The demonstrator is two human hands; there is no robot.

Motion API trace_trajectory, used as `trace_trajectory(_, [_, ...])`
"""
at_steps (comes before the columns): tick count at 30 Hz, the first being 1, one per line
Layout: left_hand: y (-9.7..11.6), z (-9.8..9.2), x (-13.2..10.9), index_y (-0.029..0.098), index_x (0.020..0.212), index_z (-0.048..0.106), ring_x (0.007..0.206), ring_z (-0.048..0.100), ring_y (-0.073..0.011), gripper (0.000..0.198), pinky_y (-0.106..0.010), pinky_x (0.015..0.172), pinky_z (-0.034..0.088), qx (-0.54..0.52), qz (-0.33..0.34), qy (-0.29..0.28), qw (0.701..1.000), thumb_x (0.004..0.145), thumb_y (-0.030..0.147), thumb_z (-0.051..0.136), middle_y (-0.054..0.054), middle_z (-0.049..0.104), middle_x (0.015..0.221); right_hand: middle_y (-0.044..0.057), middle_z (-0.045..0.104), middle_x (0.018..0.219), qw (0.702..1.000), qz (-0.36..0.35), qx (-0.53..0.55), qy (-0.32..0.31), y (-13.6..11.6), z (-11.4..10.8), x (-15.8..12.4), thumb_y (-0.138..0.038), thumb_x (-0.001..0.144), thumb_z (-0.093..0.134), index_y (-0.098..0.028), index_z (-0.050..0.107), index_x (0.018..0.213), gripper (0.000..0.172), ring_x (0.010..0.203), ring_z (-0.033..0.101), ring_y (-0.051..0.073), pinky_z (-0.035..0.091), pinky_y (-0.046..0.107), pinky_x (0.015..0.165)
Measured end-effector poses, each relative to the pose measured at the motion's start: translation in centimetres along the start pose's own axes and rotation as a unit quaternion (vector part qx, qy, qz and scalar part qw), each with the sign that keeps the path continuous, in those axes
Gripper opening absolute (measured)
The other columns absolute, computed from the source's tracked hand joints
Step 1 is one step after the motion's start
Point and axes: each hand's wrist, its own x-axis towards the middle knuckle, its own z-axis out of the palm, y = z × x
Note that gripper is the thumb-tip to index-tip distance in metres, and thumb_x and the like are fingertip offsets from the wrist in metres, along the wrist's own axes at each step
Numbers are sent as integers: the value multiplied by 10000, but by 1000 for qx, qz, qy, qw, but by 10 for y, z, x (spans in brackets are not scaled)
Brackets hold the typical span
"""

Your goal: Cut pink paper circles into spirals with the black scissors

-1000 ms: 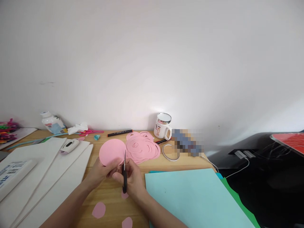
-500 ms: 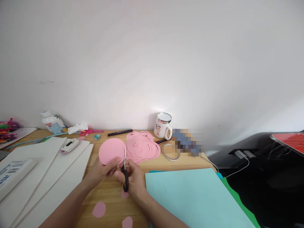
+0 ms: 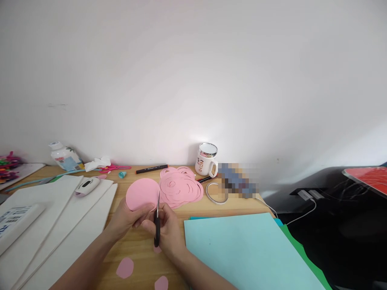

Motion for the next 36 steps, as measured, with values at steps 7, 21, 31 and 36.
trace_trajectory(7, [3, -1, -1, 191, 457, 463, 357, 290, -64, 342, -217, 354, 217, -15, 8, -15, 1000, 657, 379, 667, 59, 394, 368, -21, 510, 684, 999, 2, 42, 18, -4, 0, 0, -559, 677, 723, -222, 498, 789, 421, 588, 447, 143, 369, 252, 543])
trace_trajectory(21, [-8, -6, 3, 169, 526, 507, 359, 315, -56, 313, -191, 352, 229, -18, 2, 15, 1000, 652, 391, 687, 70, 392, 378, -85, 465, 480, 994, 82, 32, 62, -10, 1, 0, -372, 631, 726, -219, 509, 763, 297, 436, 404, 104, 315, 200, 411])
trace_trajectory(31, [-4, 1, 2, 172, 470, 478, 343, 331, -60, 363, -202, 338, 233, -46, 4, 12, 999, 686, 398, 663, 49, 422, 377, -57, 485, 562, 998, 43, 35, 39, -5, 3, -2, -454, 679, 726, -230, 513, 776, 323, 484, 388, 119, 303, 221, 437])
trace_trajectory(36, [-6, -2, 3, 169, 494, 488, 360, 307, -55, 314, -202, 348, 210, -38, -2, 3, 999, 638, 355, 697, 67, 386, 377, -53, 471, 628, 999, 20, 33, 37, -11, 1, 1, -458, 637, 773, -217, 519, 785, 380, 553, 410, 123, 333, 224, 495])
